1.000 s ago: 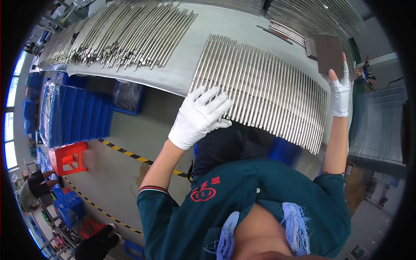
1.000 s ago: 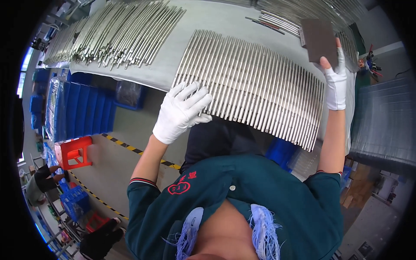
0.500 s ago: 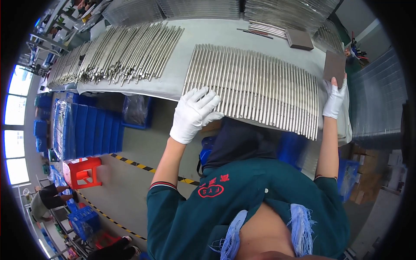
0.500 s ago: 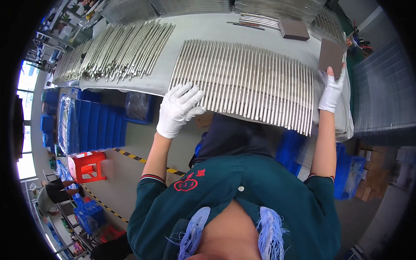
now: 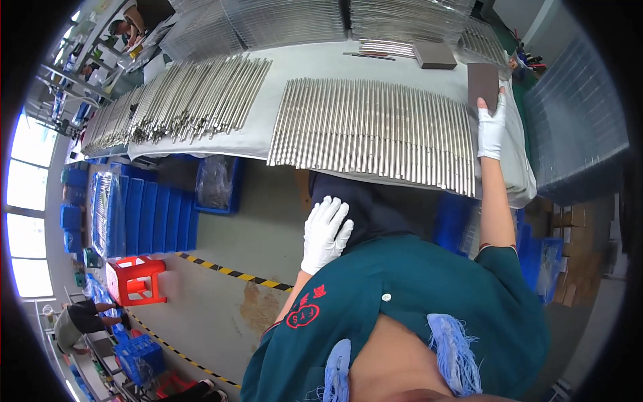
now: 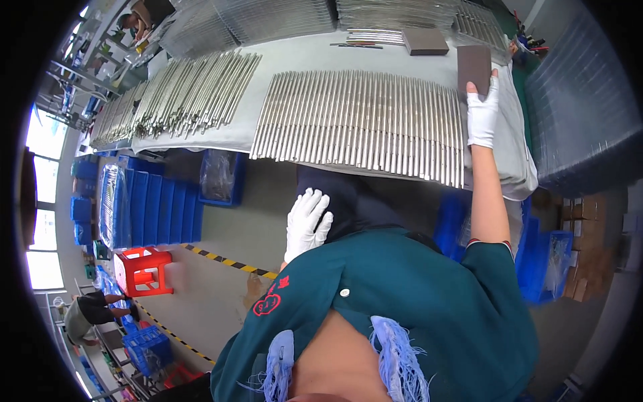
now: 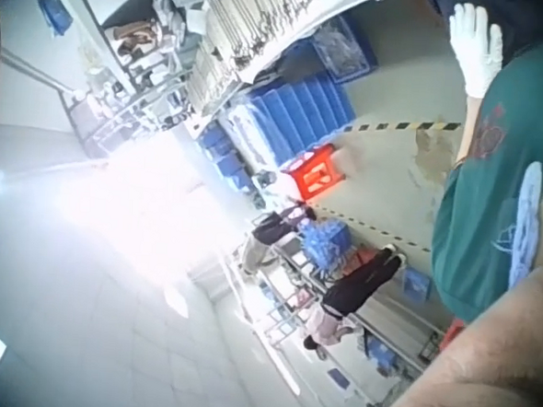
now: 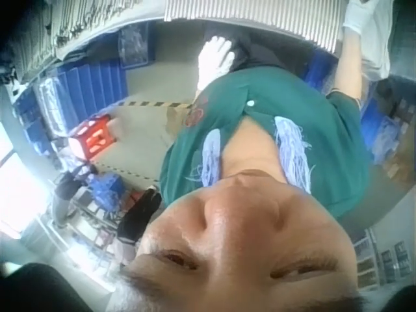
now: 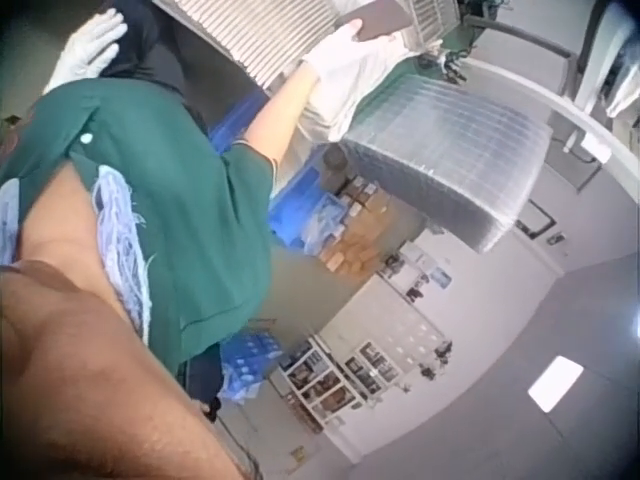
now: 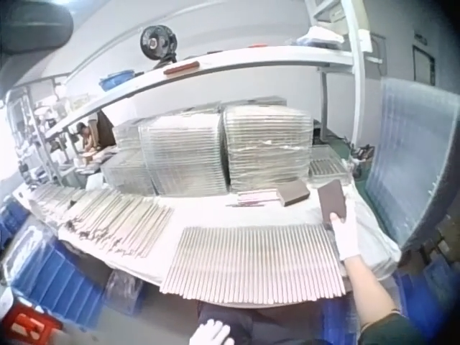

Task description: The recorder is sorting, aligning, and organizing thin metal rods on a workbench, likely as part of a manufacturing or packaging process.

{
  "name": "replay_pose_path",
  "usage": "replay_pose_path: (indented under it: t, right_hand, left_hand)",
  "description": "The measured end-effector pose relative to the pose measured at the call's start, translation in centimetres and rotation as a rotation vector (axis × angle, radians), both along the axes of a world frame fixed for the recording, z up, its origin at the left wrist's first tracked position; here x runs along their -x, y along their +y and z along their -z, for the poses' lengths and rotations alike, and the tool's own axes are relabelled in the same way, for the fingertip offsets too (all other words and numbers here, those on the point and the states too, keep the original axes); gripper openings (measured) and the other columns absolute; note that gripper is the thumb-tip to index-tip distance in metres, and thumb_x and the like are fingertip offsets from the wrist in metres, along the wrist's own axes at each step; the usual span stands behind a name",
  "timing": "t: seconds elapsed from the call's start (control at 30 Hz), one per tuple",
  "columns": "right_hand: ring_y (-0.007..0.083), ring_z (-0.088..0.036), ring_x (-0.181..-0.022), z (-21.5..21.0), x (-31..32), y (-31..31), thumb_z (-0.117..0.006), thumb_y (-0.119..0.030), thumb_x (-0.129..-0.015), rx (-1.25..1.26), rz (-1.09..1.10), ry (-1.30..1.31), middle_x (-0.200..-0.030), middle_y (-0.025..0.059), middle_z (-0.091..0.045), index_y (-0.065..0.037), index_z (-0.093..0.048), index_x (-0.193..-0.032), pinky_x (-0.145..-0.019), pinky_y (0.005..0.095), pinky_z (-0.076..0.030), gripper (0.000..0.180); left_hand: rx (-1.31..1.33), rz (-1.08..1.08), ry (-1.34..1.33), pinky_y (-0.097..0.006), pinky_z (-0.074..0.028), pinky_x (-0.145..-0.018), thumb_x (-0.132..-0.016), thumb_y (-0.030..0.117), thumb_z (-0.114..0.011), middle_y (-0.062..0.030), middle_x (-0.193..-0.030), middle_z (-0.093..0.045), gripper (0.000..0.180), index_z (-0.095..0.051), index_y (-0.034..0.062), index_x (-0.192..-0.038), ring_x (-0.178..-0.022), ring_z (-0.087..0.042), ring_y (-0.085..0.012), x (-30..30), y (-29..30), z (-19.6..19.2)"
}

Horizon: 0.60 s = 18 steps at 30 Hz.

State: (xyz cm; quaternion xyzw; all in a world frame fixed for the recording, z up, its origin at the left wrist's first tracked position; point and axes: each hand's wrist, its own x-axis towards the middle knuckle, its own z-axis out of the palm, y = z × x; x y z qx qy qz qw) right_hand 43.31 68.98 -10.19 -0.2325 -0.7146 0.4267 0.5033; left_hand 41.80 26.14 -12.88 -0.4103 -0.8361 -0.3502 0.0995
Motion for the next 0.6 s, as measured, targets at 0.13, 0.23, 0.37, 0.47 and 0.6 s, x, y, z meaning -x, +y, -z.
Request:
replay_pose_path:
  t: [0.13, 0.23, 0.37, 0.47, 0.6]
  right_hand:
    - [0.0216, -0.050, -0.120, 0.0, 0.3, 0.1, -0.061, -0.006, -0.088, -0.002, -0.039, 0.029, -0.137, 0.0164, -0.047, -0.004, -0.030, -0.146, -0.100, 0.0291, -0.039, 0.066]
    - [0.0171, -0.056, -0.106, -0.1, 0.4, 0.0, -0.060, -0.005, -0.088, -0.145, 0.041, 0.036, -0.124, 0.0138, -0.057, -0.008, -0.031, -0.146, -0.092, 0.0274, -0.044, 0.066]
    - [0.0156, -0.058, -0.079, -0.2, 0.1, -0.3, -0.061, -0.010, -0.087, -0.020, 0.086, -0.075, -0.103, 0.0135, -0.064, -0.019, -0.034, -0.146, -0.077, 0.0294, -0.048, 0.065]
    - [0.0209, -0.062, -0.097, 0.1, -0.2, 0.4, -0.060, -0.012, -0.088, -0.109, 0.205, -0.147, -0.119, 0.0195, -0.061, -0.014, -0.035, -0.145, -0.086, 0.0313, -0.047, 0.063]
    - [0.0357, -0.057, -0.114, 0.5, -0.5, 1.8, -0.064, -0.013, -0.088, 0.388, -0.156, 0.259, -0.130, 0.0187, -0.054, -0.014, -0.026, -0.148, -0.097, 0.0419, -0.046, 0.072]
  left_hand:
    - [-0.069, -0.026, 0.030, -0.050, -0.038, -0.102, -0.083, 0.013, -0.067, -0.0147, -0.118, -0.060, 0.033, -0.063, 0.0081, -0.116, -0.116, -0.053, -0.0369, -1.1, -0.6, 1.4]
    - [-0.078, -0.011, 0.068, -0.050, -0.040, -0.100, -0.082, 0.012, -0.068, -0.0139, -0.118, -0.060, 0.030, -0.065, 0.0094, -0.112, -0.114, -0.055, -0.0358, -0.6, -0.8, 1.8]
    - [-0.081, -0.011, 0.068, -0.050, -0.040, -0.100, -0.082, 0.011, -0.068, -0.0134, -0.117, -0.061, 0.031, -0.065, 0.0108, -0.112, -0.113, -0.055, -0.0363, -0.4, -0.7, 2.1]
    - [-0.083, 0.012, 0.060, -0.051, -0.040, -0.101, -0.082, 0.012, -0.068, -0.0134, -0.117, -0.061, 0.030, -0.065, 0.0113, -0.113, -0.113, -0.055, -0.0365, -0.2, -0.4, 2.6]
    - [-0.082, 0.009, 0.089, -0.051, -0.039, -0.101, -0.083, 0.013, -0.067, -0.0135, -0.118, -0.061, 0.030, -0.065, 0.0119, -0.113, -0.113, -0.055, -0.0367, -0.1, -0.1, 2.6]
